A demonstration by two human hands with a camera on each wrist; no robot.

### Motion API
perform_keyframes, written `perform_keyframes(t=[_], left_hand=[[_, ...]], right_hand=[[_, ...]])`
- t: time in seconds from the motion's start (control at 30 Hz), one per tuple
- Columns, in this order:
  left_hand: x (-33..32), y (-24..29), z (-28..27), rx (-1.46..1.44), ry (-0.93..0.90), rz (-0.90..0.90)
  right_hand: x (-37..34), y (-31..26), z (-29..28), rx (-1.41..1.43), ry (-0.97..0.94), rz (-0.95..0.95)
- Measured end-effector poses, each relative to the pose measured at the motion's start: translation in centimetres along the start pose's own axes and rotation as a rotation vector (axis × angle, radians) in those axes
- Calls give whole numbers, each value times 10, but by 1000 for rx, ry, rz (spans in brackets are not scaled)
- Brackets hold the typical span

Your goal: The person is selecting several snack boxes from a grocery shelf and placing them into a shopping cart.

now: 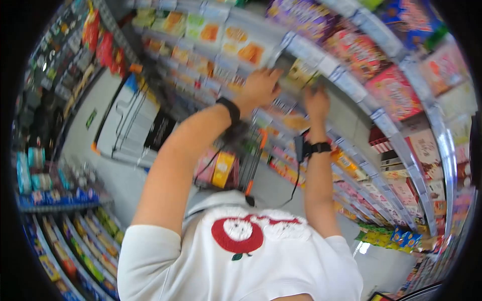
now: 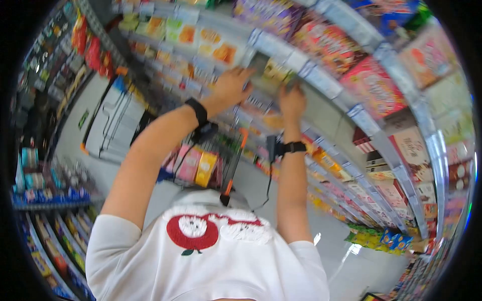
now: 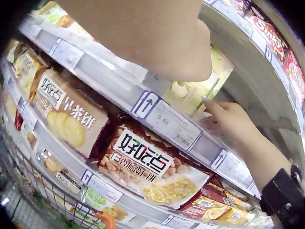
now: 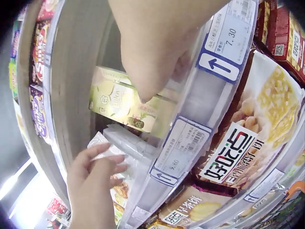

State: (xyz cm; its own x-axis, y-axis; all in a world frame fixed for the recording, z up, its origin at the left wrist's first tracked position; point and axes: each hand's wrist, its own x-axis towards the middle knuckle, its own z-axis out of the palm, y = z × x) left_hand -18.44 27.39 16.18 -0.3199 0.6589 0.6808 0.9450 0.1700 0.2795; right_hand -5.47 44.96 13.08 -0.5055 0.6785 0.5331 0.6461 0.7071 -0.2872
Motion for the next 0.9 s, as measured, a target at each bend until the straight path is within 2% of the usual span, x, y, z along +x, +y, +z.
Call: perform_keyframes(t=[0.07,0.13,0.23,0.3,0.37,0.43,0.5,0.57,0.6,0.63,0.73,0.83,0.9], left_hand=[[-30,-12,-8,-76,45,-50],[-75,-37,-7,-150,11,-105],[-156,-79,3,-227,-26,-238],[-205,-92,3,-296,-184,-526],[-276,-119,27,-263,-228,-647],[-329,-126,25,-310,-435,-964],[-409,-149,57,-370,-593,-1071],[-449,-148,59,-468,-825,-911],[-475,-158,68,-638,-865,-406],[-469,-155,64,-512,-1087,-136],[-431,-122,57,-681,-1381,-226],[-429,-94,62,-889,-1323,-1012],[-445,-92,85,-841,-1413,-1054]], right_hand=[[-6,-4,-11,114,268,-203],[-24,-30,-33,296,378,-317],[-72,-66,-17,427,344,-345],[-115,-96,11,627,60,-410],[-167,-121,51,626,-292,-482],[-226,-122,102,692,-585,-549],[-278,-112,124,452,-965,-508],[-315,-103,137,419,-1218,-283],[-330,-100,142,401,-1337,-163],[-345,-96,147,418,-1336,-63],[-376,-81,161,413,-1311,228],[-395,-74,167,337,-1278,427],[-403,-72,169,324,-1250,495]])
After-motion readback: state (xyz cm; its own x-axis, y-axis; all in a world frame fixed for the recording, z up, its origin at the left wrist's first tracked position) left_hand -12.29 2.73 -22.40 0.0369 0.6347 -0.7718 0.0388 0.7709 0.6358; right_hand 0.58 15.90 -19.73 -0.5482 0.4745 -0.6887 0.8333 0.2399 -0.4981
